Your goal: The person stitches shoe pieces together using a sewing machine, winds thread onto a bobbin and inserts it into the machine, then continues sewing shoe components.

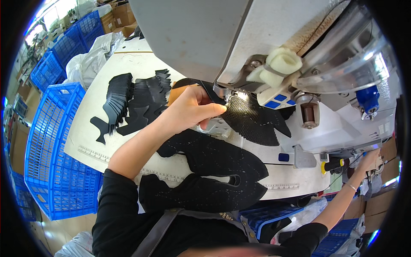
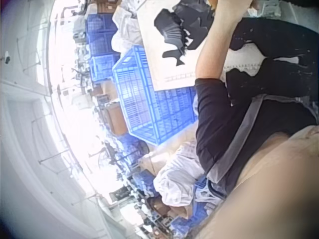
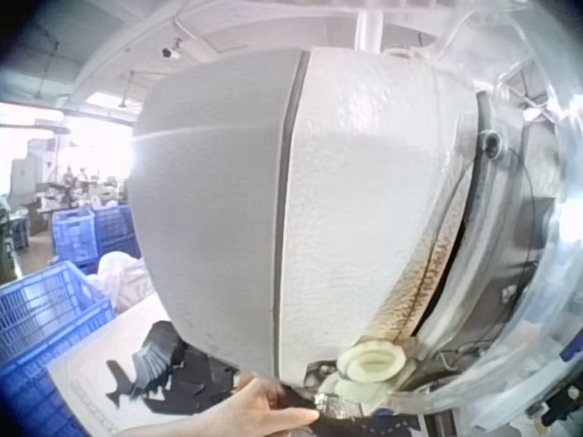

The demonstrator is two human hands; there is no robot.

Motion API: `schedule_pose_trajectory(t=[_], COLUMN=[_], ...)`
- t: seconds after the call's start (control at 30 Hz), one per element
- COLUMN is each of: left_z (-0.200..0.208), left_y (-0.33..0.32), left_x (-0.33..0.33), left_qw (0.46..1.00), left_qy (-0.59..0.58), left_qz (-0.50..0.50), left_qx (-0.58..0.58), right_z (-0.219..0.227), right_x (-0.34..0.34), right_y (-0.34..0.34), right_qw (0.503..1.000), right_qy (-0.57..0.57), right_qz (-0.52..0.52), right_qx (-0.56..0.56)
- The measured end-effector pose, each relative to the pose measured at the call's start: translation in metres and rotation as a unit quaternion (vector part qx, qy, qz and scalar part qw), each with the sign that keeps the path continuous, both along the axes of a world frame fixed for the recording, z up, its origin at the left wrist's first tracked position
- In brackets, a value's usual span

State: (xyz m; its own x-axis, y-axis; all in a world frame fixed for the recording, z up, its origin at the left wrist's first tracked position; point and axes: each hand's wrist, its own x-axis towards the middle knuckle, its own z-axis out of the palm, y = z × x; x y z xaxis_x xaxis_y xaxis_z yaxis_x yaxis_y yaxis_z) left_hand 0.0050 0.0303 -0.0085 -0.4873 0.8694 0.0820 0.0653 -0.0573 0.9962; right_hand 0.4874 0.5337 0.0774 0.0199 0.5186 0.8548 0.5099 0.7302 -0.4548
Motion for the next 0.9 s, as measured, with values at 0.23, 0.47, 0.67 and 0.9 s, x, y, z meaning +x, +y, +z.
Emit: schedule_pose_trajectory(t=[0.23, 0.47, 0.67, 0.9], left_z=[-0.004, 0.000, -0.006, -0.002], left_y=[-0.003, 0.001, 0.002, 0.002], left_x=[0.001, 0.007, 0.001, 0.002], left_qw=[0.999, 0.999, 0.998, 0.999], left_qy=[0.028, 0.035, 0.048, 0.029], left_qz=[0.021, 0.040, 0.041, 0.032], left_qx=[-0.011, -0.001, -0.014, 0.000], right_z=[-0.084, -0.072, -0.091, -0.092], right_x=[-0.179, -0.311, -0.325, -0.328], right_y=[-0.242, -0.366, -0.362, -0.362], right_qw=[0.950, 0.836, 0.849, 0.855], right_qy=[-0.066, -0.323, -0.270, -0.248], right_qz=[0.119, 0.348, 0.327, 0.327], right_qx=[0.280, 0.275, 0.317, 0.317])
